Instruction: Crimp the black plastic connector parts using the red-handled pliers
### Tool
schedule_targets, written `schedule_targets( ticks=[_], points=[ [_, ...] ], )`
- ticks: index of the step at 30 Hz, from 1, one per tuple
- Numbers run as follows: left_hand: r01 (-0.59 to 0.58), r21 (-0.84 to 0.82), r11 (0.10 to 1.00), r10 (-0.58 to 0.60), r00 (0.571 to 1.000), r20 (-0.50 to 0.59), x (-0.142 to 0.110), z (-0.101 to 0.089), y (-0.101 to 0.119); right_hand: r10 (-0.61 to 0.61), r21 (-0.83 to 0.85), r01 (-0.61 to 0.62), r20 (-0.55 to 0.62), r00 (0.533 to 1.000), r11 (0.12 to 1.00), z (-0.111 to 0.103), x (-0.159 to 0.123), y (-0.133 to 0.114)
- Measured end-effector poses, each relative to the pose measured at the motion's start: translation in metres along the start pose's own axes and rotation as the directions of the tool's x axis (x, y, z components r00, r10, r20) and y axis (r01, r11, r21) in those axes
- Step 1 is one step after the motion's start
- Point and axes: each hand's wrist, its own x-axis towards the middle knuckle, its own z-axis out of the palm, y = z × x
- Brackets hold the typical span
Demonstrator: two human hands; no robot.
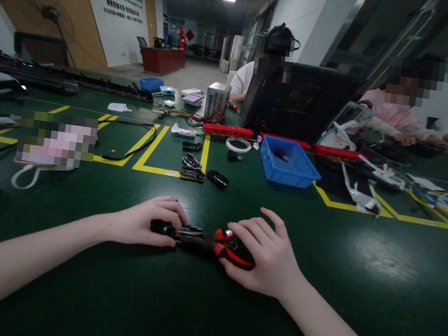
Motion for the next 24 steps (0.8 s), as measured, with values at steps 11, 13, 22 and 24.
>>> schedule_targets(
  ticks=[11, 13, 22, 24],
  points=[
    [0.004, 0.024, 1.000, -0.005, 1.000, 0.017, 0.000, 0.000, 0.000, -0.023, -0.034, 0.024, 0.011, 1.000, 0.999, -0.003, 0.008, -0.011],
    [-0.002, 0.028, 1.000, 0.001, 1.000, 0.017, 0.000, 0.000, 0.000, -0.026, -0.035, 0.026, 0.007, 1.000, 0.999, -0.004, 0.008, -0.012],
    [-0.012, 0.022, 1.000, 0.012, 1.000, 0.016, 0.000, 0.000, -0.003, -0.020, 0.006, 0.020, 0.057, 0.998, 1.000, -0.005, 0.002, -0.003],
    [-0.010, 0.018, 1.000, 0.010, 1.000, 0.015, 0.000, 0.000, -0.003, -0.017, 0.014, 0.016, 0.079, 0.997, 1.000, -0.006, 0.001, -0.001]
  ],
)
